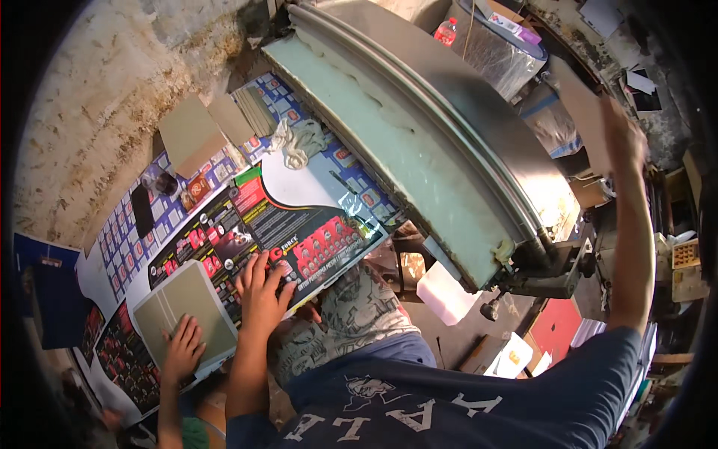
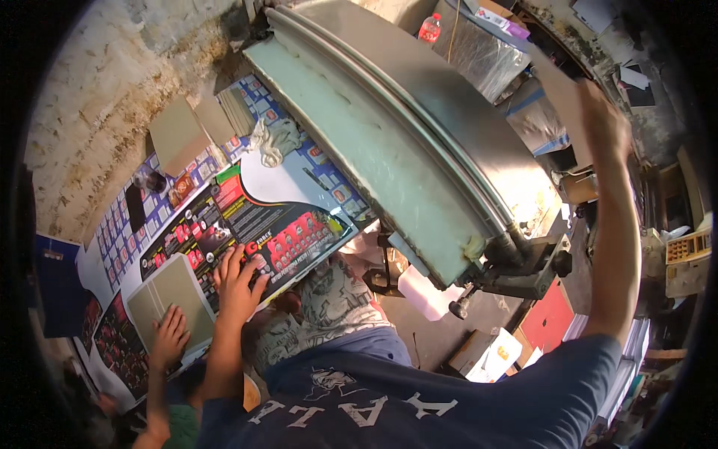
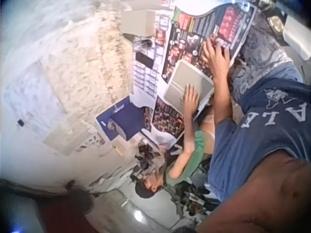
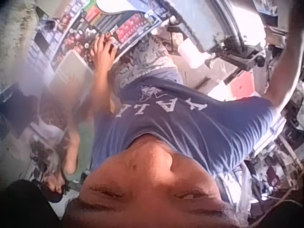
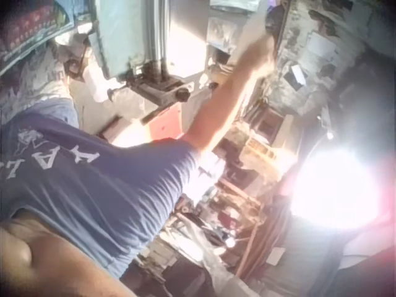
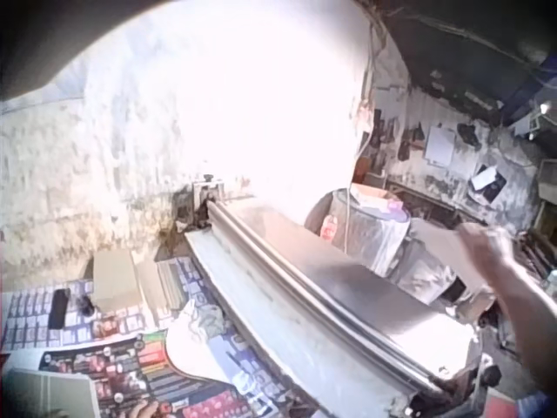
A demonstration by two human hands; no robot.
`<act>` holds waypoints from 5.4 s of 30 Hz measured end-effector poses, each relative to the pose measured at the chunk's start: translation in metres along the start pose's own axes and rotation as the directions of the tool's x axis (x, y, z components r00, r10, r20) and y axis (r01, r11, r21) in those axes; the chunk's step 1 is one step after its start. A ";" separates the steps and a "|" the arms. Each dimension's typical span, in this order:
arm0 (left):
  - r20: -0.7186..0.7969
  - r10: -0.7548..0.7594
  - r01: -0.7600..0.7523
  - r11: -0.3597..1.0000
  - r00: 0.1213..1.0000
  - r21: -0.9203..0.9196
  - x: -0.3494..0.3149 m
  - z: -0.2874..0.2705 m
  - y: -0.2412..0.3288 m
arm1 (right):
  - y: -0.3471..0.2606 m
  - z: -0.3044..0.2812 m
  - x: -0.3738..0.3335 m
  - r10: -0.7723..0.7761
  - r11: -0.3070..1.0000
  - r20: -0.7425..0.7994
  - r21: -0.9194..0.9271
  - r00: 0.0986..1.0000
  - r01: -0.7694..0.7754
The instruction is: The person feeds a printed sheet through a glue-applying machine, then places cardboard panels and a spacing strip onto the glued surface to assemble book covers.
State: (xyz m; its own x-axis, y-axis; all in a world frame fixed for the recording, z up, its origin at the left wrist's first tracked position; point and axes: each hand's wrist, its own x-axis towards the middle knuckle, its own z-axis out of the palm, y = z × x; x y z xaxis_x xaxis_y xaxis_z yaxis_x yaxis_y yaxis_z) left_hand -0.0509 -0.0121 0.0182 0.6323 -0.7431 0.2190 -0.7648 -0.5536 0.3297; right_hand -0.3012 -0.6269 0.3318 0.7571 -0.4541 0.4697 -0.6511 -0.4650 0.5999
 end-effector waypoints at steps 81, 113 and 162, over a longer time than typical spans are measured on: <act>-0.723 0.400 -0.553 0.833 0.563 0.031 0.266 -0.008 0.194 | -0.250 -0.010 0.058 -0.468 0.242 0.658 0.738 0.590 -0.630; -0.061 -0.762 0.750 0.645 0.644 -0.147 -0.005 -0.055 -0.135 | -0.529 -0.093 -0.054 -0.539 0.168 -0.069 0.968 0.839 0.188; -0.511 0.395 -0.024 0.809 0.764 0.588 0.235 -0.108 -0.188 | -0.435 -0.110 -0.195 -0.391 -0.245 0.120 0.942 0.912 -0.229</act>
State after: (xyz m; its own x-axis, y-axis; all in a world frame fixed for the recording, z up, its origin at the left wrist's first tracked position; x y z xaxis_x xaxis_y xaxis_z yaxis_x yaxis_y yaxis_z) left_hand 0.2543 -0.0420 0.1069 0.2444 -0.5937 0.7667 -0.7065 -0.6506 -0.2786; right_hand -0.1595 -0.2519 0.0505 0.9390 -0.3237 0.1161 -0.0650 -0.4984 -0.8645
